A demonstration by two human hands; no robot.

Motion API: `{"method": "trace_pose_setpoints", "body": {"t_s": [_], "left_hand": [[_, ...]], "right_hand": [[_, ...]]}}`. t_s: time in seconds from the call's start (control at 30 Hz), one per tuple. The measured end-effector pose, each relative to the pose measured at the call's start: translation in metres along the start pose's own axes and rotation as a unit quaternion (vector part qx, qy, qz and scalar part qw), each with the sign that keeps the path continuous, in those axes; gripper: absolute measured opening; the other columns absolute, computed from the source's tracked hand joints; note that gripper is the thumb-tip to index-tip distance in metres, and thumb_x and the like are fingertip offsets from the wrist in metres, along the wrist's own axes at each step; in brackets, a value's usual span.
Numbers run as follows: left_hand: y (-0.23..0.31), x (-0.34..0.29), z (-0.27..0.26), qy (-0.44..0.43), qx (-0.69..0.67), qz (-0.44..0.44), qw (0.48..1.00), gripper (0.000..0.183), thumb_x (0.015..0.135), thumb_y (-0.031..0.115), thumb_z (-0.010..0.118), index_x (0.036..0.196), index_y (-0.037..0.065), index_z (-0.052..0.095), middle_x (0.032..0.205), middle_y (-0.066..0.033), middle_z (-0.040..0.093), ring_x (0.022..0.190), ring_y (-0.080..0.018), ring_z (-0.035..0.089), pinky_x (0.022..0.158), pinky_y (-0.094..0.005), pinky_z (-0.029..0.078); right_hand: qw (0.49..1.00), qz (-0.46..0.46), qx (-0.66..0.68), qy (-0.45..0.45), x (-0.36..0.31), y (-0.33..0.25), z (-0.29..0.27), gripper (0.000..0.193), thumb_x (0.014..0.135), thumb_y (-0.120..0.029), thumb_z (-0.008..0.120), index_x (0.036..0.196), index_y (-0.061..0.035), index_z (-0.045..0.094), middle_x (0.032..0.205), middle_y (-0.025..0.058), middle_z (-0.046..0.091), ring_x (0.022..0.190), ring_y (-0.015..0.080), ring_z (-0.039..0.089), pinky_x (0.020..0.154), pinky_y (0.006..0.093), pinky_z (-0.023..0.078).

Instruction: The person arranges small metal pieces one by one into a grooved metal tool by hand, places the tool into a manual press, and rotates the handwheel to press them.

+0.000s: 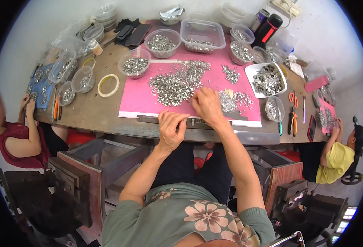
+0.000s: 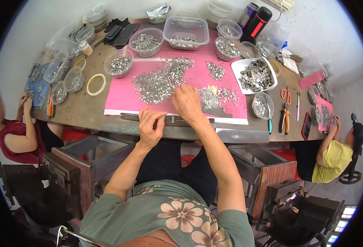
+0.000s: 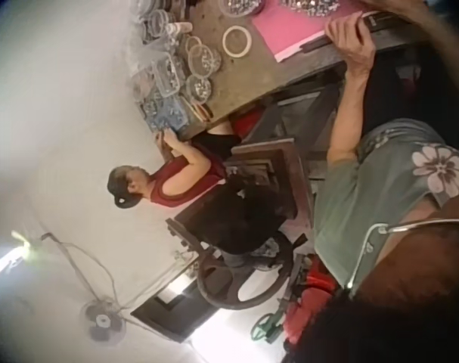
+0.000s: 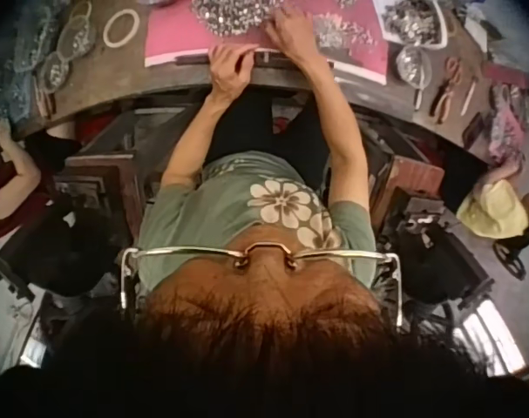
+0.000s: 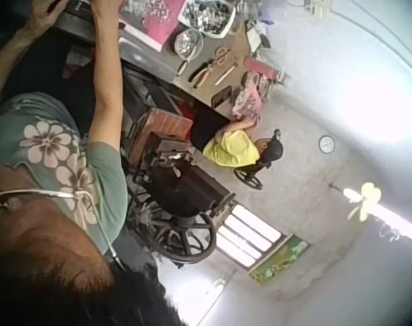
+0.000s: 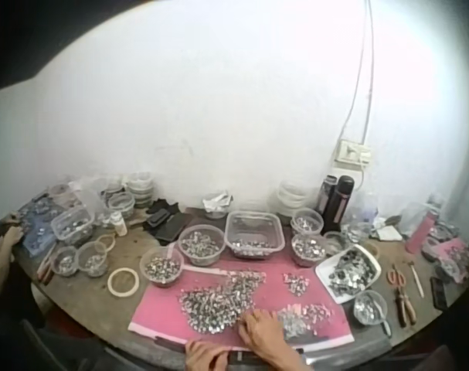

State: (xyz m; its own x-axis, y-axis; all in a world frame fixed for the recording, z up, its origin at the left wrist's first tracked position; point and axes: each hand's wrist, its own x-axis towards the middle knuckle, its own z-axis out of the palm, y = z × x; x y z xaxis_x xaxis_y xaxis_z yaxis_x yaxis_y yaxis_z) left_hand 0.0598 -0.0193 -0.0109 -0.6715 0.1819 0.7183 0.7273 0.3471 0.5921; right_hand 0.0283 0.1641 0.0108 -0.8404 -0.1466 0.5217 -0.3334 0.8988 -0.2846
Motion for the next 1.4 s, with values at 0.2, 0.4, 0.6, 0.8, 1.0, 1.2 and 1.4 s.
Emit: {"method": "trace_pose_setpoints", "body": {"t_s": [0.2, 0.4, 0.6, 0.8, 1.0, 1.2, 1.4], "left_hand": [[-0.001, 0.002, -0.004, 0.004, 0.007, 0.005, 1.000, 0.019, 0.085, 0.000, 0.071, 0.102, 0.008, 0.070, 0.091, -0.0045, 0.068, 0.088, -0.0247, 0.063, 0.097, -0.0440, 0.042], [-0.003, 0.002, 0.000, -0.001, 0.012, 0.013, 1.000, 0.019, 0.085, 0.000, 0.070, 0.103, 0.008, 0.070, 0.093, -0.0050, 0.067, 0.090, -0.0248, 0.063, 0.097, -0.0441, 0.042], [-0.004, -0.001, 0.000, -0.004, 0.020, 0.012, 1.000, 0.019, 0.085, -0.001, 0.070, 0.103, 0.008, 0.070, 0.093, -0.0049, 0.068, 0.089, -0.0246, 0.063, 0.095, -0.0437, 0.042], [-0.001, 0.000, -0.001, -0.004, 0.021, 0.015, 1.000, 0.019, 0.086, -0.001, 0.070, 0.103, 0.008, 0.070, 0.093, -0.0046, 0.068, 0.089, -0.0241, 0.063, 0.095, -0.0432, 0.042], [-0.002, 0.001, 0.000, -0.006, 0.020, 0.009, 1.000, 0.019, 0.085, 0.000, 0.071, 0.102, 0.008, 0.070, 0.093, -0.0047, 0.068, 0.089, -0.0238, 0.063, 0.095, -0.0427, 0.042], [-0.004, 0.002, -0.003, -0.012, 0.023, 0.005, 1.000, 0.019, 0.086, 0.000, 0.070, 0.103, 0.008, 0.071, 0.093, -0.0049, 0.068, 0.089, -0.0243, 0.063, 0.096, -0.0432, 0.042], [-0.003, 0.000, 0.001, -0.008, 0.019, 0.005, 1.000, 0.019, 0.085, 0.000, 0.070, 0.102, 0.007, 0.071, 0.093, -0.0053, 0.068, 0.089, -0.0248, 0.063, 0.098, -0.0426, 0.041]], "right_hand": [[0.997, 0.048, 0.024, -0.055, -0.041, 0.024, -0.044, 0.006, 0.084, -0.008, 0.069, 0.088, -0.0052, 0.066, 0.087, 0.0106, 0.058, 0.089, 0.0306, 0.059, 0.079, 0.0444, 0.044], [0.997, 0.035, 0.049, -0.049, -0.049, 0.031, -0.043, 0.006, 0.084, -0.004, 0.068, 0.090, -0.0045, 0.065, 0.087, 0.0109, 0.056, 0.087, 0.0313, 0.059, 0.079, 0.0430, 0.044], [0.994, 0.062, 0.075, -0.058, -0.050, 0.022, -0.053, 0.009, 0.082, -0.003, 0.068, 0.089, -0.0033, 0.062, 0.086, 0.0118, 0.056, 0.087, 0.0321, 0.058, 0.079, 0.0435, 0.044], [0.988, -0.001, 0.154, -0.017, -0.071, -0.001, -0.063, 0.015, 0.080, 0.002, 0.069, 0.090, -0.0017, 0.059, 0.090, 0.0118, 0.055, 0.088, 0.0313, 0.056, 0.078, 0.0417, 0.045], [0.996, -0.046, 0.066, -0.040, -0.070, -0.005, -0.065, 0.016, 0.079, 0.001, 0.070, 0.091, -0.0020, 0.059, 0.093, 0.0112, 0.056, 0.087, 0.0314, 0.054, 0.077, 0.0418, 0.044], [0.991, -0.022, 0.118, -0.052, -0.071, -0.001, -0.065, 0.013, 0.083, 0.000, 0.069, 0.094, -0.0025, 0.063, 0.097, 0.0121, 0.060, 0.091, 0.0323, 0.057, 0.081, 0.0417, 0.046], [0.989, 0.066, 0.121, 0.053, -0.069, 0.023, -0.124, 0.020, 0.085, 0.004, 0.068, 0.104, -0.0019, 0.068, 0.106, 0.0129, 0.069, 0.100, 0.0291, 0.066, 0.089, 0.0385, 0.052]]}}
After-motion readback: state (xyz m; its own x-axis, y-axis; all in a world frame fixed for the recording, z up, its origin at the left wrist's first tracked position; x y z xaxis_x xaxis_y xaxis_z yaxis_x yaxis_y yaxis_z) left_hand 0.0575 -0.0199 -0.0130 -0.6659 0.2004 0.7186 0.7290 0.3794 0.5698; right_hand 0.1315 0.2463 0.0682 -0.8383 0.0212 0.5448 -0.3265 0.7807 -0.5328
